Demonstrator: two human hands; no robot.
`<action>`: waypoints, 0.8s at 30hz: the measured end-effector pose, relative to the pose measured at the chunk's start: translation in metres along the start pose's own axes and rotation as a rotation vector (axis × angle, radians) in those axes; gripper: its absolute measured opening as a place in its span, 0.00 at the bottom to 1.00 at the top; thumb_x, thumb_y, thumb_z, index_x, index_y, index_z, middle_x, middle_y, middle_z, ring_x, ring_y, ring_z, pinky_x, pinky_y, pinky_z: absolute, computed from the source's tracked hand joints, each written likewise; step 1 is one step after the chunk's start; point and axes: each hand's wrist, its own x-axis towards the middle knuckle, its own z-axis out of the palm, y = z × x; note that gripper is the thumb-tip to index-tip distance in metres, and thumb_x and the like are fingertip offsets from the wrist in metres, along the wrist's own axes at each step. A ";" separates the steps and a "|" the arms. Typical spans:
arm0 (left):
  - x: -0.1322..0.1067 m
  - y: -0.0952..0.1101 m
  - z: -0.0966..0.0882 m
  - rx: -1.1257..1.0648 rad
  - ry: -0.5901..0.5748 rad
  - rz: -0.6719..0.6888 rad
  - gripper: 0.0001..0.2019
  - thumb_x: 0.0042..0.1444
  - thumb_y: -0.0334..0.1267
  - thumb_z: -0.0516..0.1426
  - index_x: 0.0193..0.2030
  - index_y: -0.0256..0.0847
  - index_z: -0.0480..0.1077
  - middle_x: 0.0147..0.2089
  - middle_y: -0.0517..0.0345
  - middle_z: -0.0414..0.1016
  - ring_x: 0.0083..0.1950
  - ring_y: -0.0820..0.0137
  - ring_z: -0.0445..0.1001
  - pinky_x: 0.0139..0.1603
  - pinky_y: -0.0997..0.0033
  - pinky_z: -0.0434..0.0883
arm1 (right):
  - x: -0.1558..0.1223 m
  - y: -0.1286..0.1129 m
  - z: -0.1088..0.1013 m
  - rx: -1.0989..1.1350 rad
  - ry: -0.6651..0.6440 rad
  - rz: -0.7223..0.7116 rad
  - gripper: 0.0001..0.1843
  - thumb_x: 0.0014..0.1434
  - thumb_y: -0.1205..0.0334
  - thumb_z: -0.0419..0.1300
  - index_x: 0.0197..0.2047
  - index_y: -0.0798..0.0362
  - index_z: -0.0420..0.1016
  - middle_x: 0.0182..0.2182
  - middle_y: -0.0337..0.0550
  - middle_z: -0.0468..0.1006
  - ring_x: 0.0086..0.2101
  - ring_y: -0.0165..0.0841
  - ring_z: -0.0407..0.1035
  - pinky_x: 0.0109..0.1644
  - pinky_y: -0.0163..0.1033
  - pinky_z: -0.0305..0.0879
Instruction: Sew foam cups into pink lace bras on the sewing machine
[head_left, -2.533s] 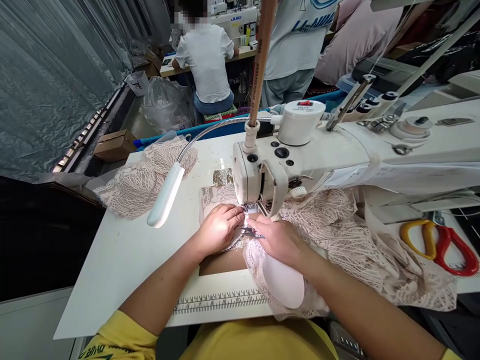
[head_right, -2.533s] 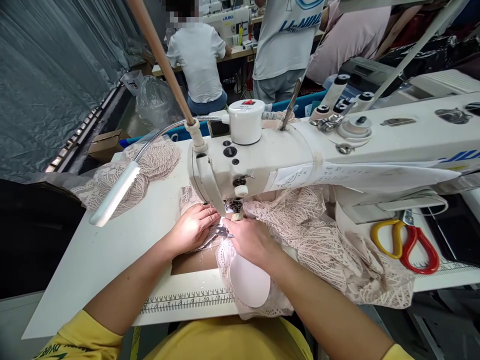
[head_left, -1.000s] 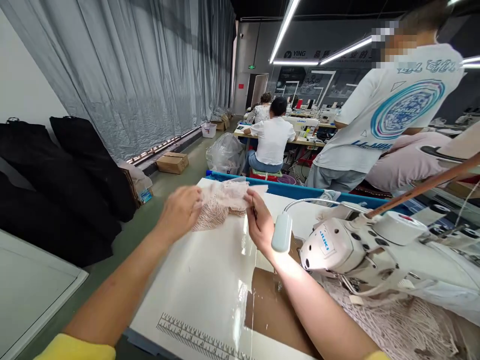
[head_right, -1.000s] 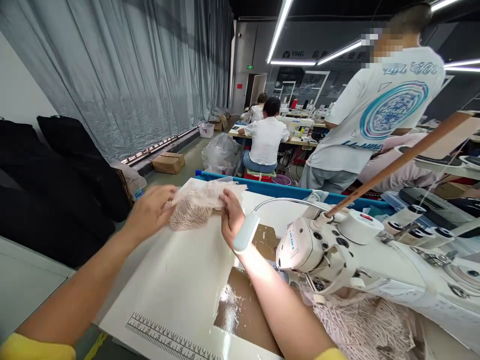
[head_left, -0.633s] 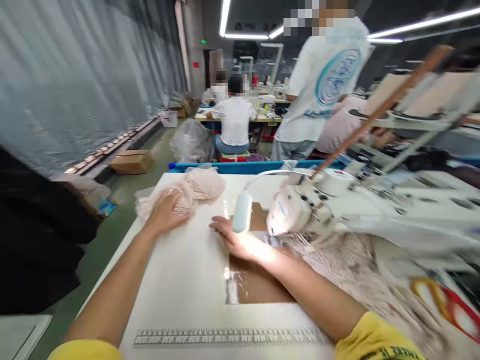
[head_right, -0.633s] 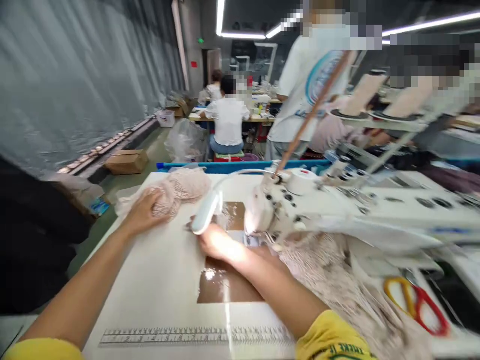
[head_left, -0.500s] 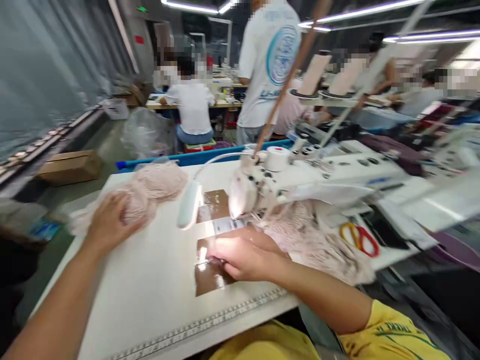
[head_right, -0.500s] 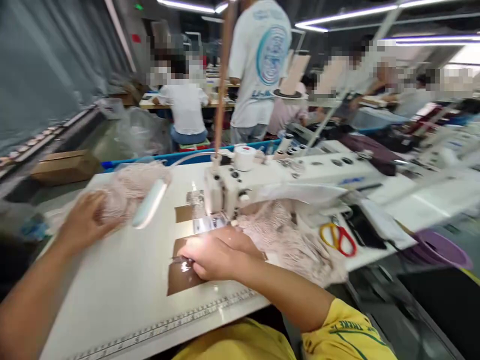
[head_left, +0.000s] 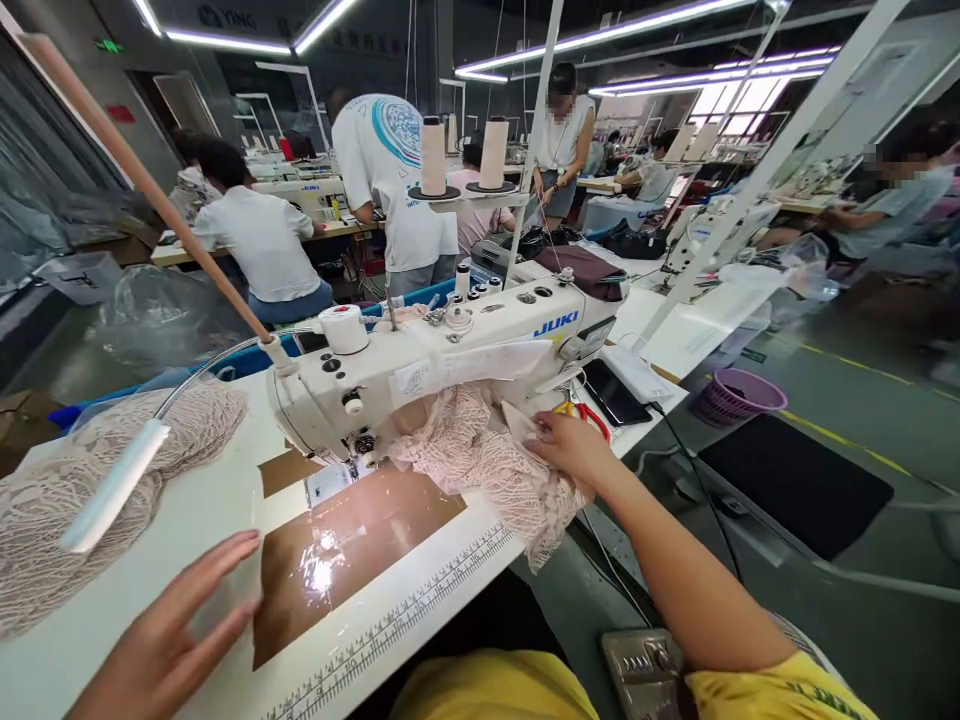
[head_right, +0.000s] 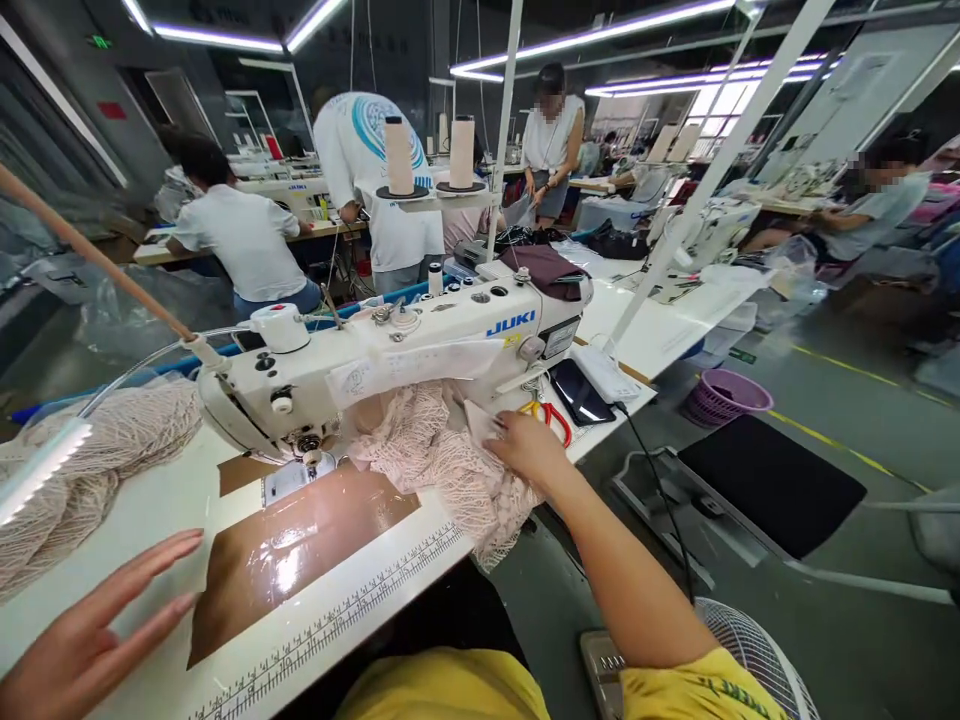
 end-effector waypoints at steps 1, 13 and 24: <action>0.006 0.015 0.000 -0.021 -0.059 0.051 0.23 0.59 0.51 0.54 0.61 0.59 0.61 0.64 0.64 0.66 0.59 0.59 0.71 0.40 0.72 0.77 | 0.004 0.000 0.005 0.002 -0.013 -0.005 0.16 0.51 0.58 0.61 0.41 0.57 0.77 0.38 0.54 0.80 0.39 0.41 0.72 0.37 0.37 0.60; 0.046 0.138 0.021 -0.817 -0.475 -0.055 0.20 0.62 0.48 0.54 0.59 0.47 0.67 0.62 0.50 0.67 0.61 0.57 0.66 0.61 0.58 0.66 | -0.013 -0.007 -0.038 1.090 0.199 -0.098 0.17 0.49 0.48 0.64 0.30 0.52 0.69 0.21 0.34 0.65 0.22 0.27 0.58 0.26 0.34 0.55; 0.066 0.224 0.058 -1.880 -0.643 -0.433 0.17 0.48 0.47 0.65 0.35 0.33 0.76 0.29 0.51 0.76 0.36 0.64 0.75 0.40 0.69 0.71 | -0.084 -0.109 0.000 1.065 -0.342 -0.962 0.08 0.58 0.59 0.60 0.31 0.54 0.72 0.24 0.36 0.72 0.25 0.25 0.64 0.31 0.29 0.61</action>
